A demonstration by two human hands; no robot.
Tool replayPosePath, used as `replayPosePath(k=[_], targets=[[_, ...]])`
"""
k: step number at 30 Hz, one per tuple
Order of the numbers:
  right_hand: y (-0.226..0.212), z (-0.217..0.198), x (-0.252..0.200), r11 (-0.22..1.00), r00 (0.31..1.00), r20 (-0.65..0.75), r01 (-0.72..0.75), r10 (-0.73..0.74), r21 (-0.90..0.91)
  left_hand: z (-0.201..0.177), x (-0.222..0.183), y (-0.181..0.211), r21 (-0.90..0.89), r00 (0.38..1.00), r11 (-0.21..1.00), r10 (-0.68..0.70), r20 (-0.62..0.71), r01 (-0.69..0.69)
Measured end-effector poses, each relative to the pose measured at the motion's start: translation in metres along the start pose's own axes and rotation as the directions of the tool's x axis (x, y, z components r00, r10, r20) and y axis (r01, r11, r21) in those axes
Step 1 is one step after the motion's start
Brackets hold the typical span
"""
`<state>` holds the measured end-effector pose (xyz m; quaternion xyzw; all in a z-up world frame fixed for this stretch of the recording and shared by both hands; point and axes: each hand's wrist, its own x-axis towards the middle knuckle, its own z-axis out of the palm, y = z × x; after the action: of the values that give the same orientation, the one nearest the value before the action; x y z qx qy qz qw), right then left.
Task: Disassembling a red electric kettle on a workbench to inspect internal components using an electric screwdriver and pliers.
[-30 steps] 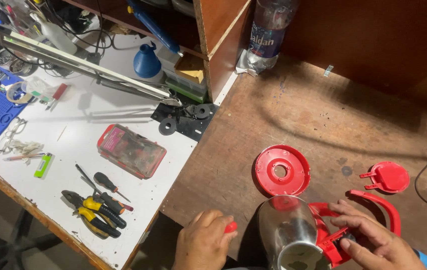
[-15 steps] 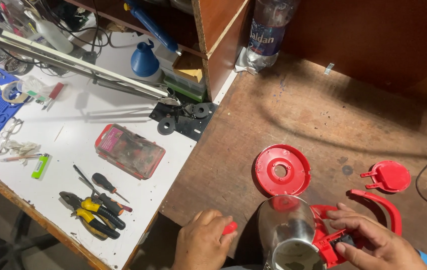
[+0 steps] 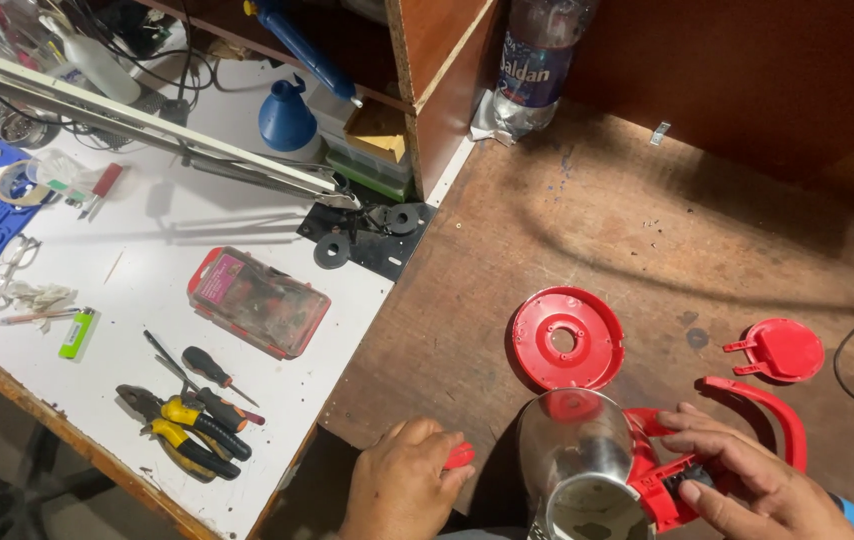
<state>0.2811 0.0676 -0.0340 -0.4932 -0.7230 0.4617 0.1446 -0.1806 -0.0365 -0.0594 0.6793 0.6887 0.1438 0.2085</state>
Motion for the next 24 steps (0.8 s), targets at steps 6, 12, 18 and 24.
replayPosePath(k=[6, 12, 18, 24], targets=[[0.008, -0.006, -0.005, 0.993, 0.999, 0.046, -0.023, 0.017, 0.119, -0.005, -0.001, -0.002, -0.030, 0.999, 0.999, 0.039, 0.016, -0.039], [0.004, -0.010, -0.007, 0.924, 0.957, 0.084, -0.289, 0.277, 0.250, -0.015, 0.001, 0.001, -0.075, 0.999, 0.997, 0.007, 0.031, -0.005], [-0.036, 0.008, -0.006, 0.989, 0.988, -0.055, -0.145, 0.146, 0.020, -0.010, 0.000, -0.005, -0.138, 0.997, 0.989, -0.050, 0.054, 0.057], [-0.036, 0.011, -0.008, 0.997, 0.999, 0.019, 0.043, -0.042, -0.061, -0.012, 0.004, -0.009, -0.120, 0.932, 0.949, -0.253, 0.260, 0.291]])
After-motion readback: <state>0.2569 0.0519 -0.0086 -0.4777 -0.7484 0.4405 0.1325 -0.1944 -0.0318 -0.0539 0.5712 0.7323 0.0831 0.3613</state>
